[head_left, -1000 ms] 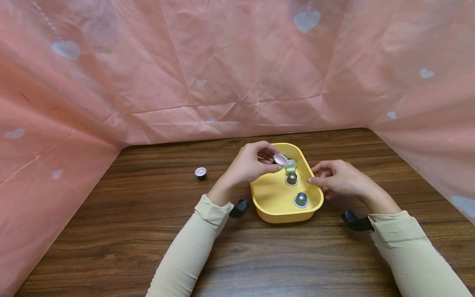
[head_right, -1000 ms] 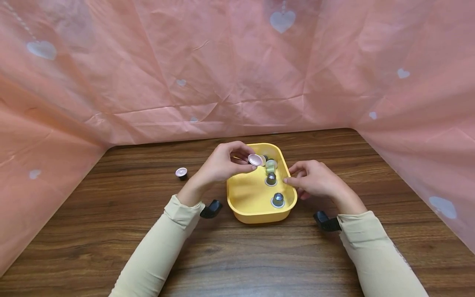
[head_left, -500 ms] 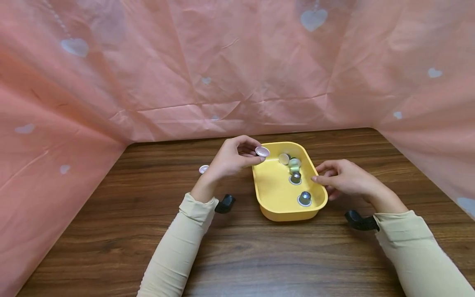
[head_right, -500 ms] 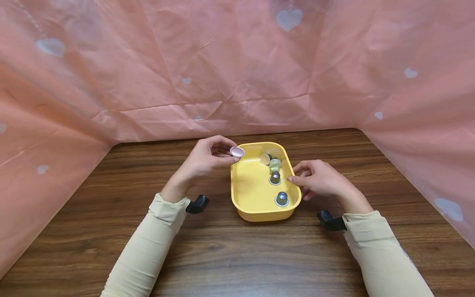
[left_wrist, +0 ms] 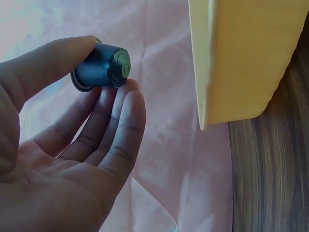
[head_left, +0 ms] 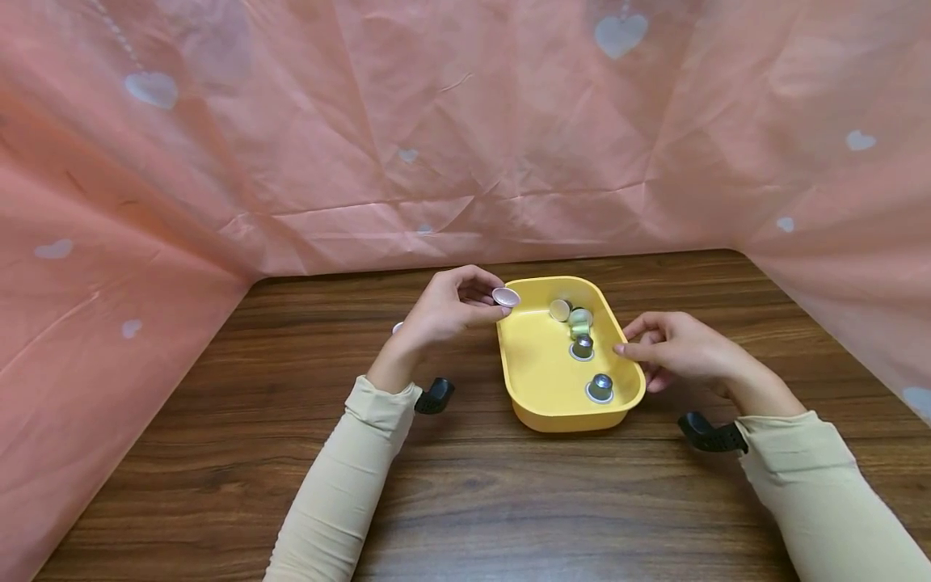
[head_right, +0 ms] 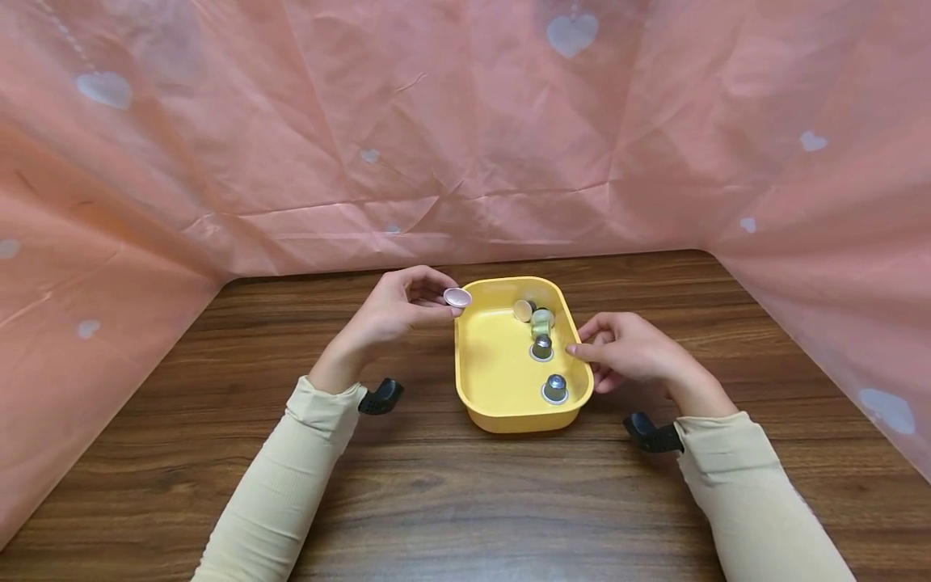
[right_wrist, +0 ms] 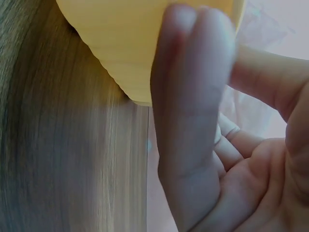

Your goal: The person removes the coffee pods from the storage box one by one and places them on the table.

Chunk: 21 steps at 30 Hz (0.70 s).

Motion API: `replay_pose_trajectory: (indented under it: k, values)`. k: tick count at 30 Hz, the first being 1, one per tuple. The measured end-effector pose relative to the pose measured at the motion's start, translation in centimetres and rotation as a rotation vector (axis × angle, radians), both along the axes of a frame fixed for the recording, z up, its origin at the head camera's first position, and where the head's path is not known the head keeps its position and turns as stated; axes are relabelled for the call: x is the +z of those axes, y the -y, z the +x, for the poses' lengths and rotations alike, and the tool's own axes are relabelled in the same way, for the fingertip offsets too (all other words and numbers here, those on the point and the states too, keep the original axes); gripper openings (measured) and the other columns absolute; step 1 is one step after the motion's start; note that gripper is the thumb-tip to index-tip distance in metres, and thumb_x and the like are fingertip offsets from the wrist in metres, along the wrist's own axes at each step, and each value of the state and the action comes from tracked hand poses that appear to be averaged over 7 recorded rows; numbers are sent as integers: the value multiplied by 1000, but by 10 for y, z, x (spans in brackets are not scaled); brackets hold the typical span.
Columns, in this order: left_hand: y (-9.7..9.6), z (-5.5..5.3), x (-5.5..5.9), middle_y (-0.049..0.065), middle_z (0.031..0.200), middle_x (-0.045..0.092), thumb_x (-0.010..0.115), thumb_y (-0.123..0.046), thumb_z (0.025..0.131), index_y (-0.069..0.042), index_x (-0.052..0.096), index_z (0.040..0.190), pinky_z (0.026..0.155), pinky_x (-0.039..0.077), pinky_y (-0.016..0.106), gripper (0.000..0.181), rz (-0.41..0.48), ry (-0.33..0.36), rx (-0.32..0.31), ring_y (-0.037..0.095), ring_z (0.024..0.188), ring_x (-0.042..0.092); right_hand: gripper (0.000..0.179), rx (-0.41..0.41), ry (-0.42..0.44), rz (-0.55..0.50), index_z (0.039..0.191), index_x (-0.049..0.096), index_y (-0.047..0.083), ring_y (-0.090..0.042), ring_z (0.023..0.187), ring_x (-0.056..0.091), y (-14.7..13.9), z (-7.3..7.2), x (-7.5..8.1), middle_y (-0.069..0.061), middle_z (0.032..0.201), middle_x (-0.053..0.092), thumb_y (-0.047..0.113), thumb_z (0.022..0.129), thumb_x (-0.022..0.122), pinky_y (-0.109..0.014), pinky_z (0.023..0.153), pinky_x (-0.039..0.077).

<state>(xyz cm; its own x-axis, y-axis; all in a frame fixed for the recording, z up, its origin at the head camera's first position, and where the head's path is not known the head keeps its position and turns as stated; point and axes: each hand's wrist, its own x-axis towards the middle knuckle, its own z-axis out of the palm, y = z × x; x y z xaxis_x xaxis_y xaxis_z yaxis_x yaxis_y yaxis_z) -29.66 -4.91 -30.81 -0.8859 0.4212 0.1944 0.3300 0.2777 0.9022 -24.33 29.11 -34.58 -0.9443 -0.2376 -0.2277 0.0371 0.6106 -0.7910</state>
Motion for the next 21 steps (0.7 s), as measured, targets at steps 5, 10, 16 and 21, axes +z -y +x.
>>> replay_pose_trajectory:
  k: [5, 10, 16, 21]
  values:
    - [0, -1, -1, 12, 106, 78, 87, -4, 86, 1, 74, 118, 84, 57, 22, 34, -14, -5, 7, 12, 90, 70, 49, -13, 24, -48, 135, 54, -9, -14, 76, 71, -1, -2, -1, -2, 86, 66, 26, 105, 71, -35, 68, 66]
    - [0, -2, -3, 13, 107, 78, 86, -3, 87, 1, 75, 118, 83, 56, 21, 33, -25, -4, 12, 12, 90, 70, 49, -26, 34, -74, 135, 54, -9, -15, 80, 71, 0, -1, -1, -3, 89, 66, 25, 104, 72, -37, 71, 67]
    - [0, -4, -4, 13, 108, 78, 87, -5, 87, 0, 75, 118, 83, 56, 22, 33, -46, -8, 13, 14, 92, 71, 48, -31, 32, -86, 134, 54, -9, -14, 81, 70, 1, 0, -1, -3, 90, 66, 24, 104, 72, -37, 71, 67]
    - [0, -4, -4, 14, 109, 78, 86, -5, 87, 0, 75, 119, 84, 56, 22, 34, -45, 0, 12, 15, 93, 72, 49, -27, 26, -85, 134, 54, -9, -14, 81, 69, 1, 0, 1, -4, 91, 66, 24, 104, 73, -37, 71, 67]
